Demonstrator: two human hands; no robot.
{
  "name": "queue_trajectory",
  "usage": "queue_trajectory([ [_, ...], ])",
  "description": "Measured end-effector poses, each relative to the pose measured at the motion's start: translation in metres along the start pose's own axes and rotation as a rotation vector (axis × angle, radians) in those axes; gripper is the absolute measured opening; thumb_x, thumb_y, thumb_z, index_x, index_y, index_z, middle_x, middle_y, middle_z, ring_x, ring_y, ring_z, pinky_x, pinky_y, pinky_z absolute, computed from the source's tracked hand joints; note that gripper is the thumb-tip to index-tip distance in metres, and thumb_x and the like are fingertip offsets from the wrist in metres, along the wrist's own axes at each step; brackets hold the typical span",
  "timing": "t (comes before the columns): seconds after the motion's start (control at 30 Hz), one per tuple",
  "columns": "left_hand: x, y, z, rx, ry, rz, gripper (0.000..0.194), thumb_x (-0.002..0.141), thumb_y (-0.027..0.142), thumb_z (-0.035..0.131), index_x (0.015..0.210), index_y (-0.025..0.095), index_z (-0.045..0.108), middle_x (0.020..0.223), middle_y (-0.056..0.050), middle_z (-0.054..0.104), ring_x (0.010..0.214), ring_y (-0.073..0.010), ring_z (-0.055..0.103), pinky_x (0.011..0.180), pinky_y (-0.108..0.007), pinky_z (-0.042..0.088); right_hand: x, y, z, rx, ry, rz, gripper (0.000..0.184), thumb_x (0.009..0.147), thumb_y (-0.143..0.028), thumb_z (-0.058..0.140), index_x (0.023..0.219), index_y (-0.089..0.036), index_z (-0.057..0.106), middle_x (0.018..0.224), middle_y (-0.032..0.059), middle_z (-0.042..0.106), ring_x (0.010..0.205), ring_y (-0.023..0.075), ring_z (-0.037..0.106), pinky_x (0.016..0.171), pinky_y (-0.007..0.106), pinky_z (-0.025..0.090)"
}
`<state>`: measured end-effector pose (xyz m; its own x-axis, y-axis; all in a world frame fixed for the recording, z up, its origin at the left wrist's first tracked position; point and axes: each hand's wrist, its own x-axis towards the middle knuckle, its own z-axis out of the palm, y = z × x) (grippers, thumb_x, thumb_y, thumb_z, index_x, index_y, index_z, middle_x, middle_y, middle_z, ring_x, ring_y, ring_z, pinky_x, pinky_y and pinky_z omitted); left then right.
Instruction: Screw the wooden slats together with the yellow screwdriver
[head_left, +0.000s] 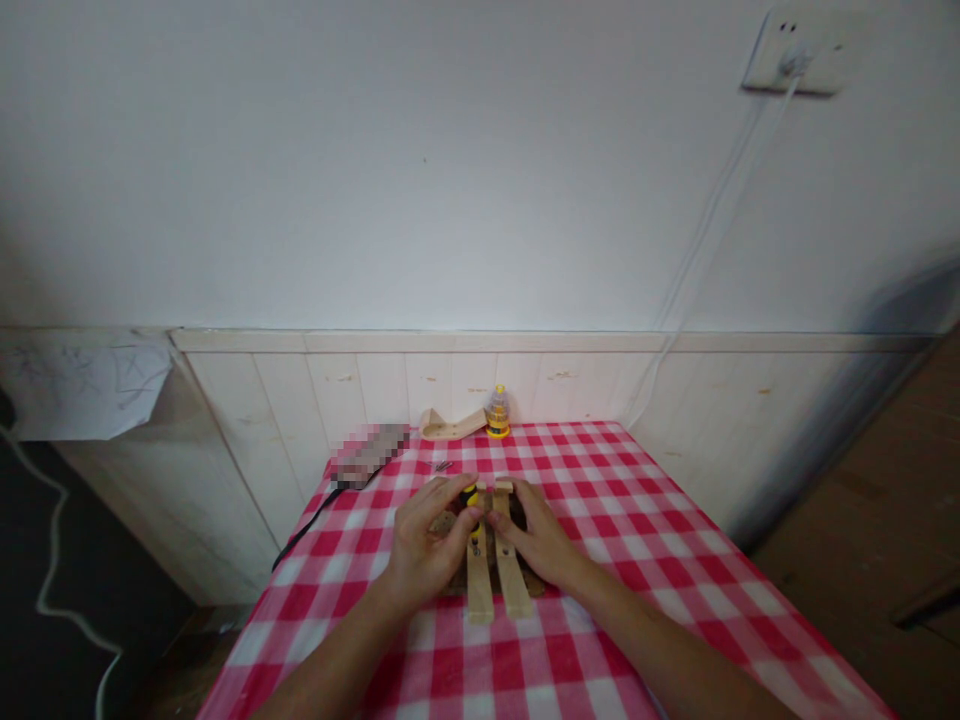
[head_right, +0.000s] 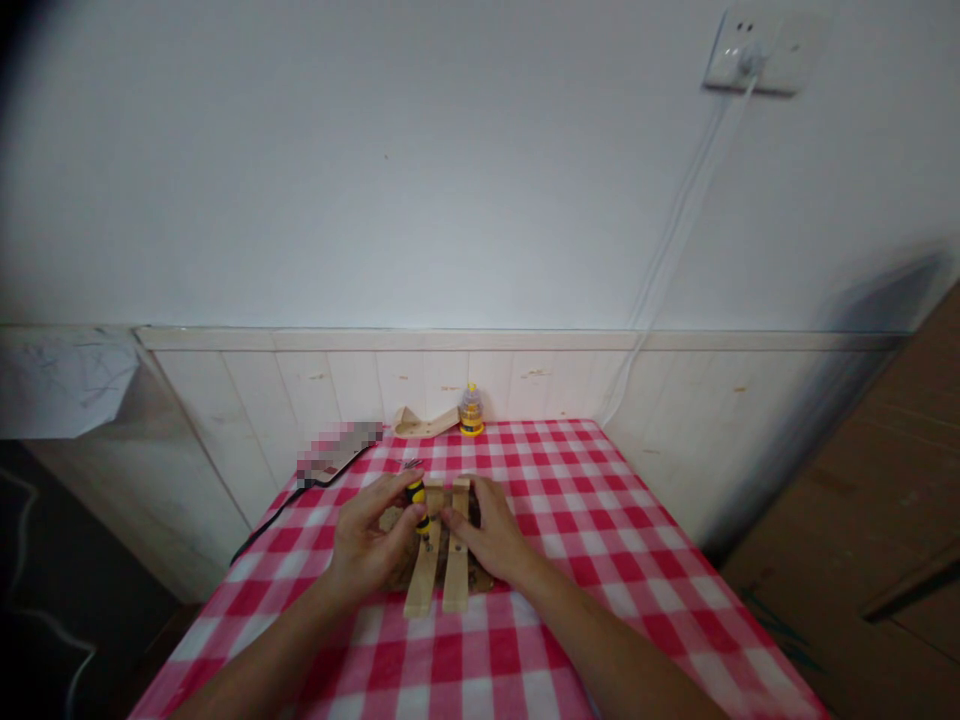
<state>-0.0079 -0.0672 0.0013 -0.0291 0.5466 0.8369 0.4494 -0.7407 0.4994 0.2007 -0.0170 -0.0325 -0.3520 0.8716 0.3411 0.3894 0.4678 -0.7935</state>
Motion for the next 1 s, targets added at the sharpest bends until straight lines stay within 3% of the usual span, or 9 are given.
queue_trajectory([
  [0.37, -0.008, -0.006, 0.004, -0.011, -0.004, -0.070, 0.036, 0.095, 0.024, 0.074, 0.131, 0.022, 0.075, 0.112, -0.009, 0.086, 0.087, -0.0200, 0.083, 0.077, -0.028, 0.068, -0.001, -0.002, 0.000, 0.007, -0.003, -0.004, 0.050, 0.100, -0.064, 0.063, 0.123, -0.020, 0.064, 0.124, 0.0143, 0.070, 0.117, 0.0338, 0.064, 0.103, 0.052, 0.051],
  [0.6, -0.011, -0.017, 0.012, -0.033, 0.162, -0.252, 0.037, 0.096, 0.031, 0.074, 0.131, 0.021, 0.074, 0.111, -0.008, 0.085, 0.094, -0.0210, 0.083, 0.084, -0.032, 0.069, 0.000, -0.001, 0.000, 0.003, -0.012, -0.015, 0.039, 0.101, -0.053, 0.065, 0.123, -0.022, 0.064, 0.124, 0.0134, 0.070, 0.118, 0.0336, 0.063, 0.104, 0.052, 0.050],
  [1.0, -0.011, -0.026, 0.015, 0.015, 0.112, -0.233, 0.035, 0.097, 0.037, 0.074, 0.130, 0.023, 0.075, 0.111, -0.007, 0.084, 0.092, -0.0205, 0.082, 0.083, -0.032, 0.070, 0.000, -0.005, -0.001, 0.009, -0.005, 0.000, 0.035, 0.099, -0.045, 0.068, 0.125, -0.022, 0.063, 0.128, 0.0141, 0.068, 0.122, 0.0335, 0.063, 0.106, 0.052, 0.049],
])
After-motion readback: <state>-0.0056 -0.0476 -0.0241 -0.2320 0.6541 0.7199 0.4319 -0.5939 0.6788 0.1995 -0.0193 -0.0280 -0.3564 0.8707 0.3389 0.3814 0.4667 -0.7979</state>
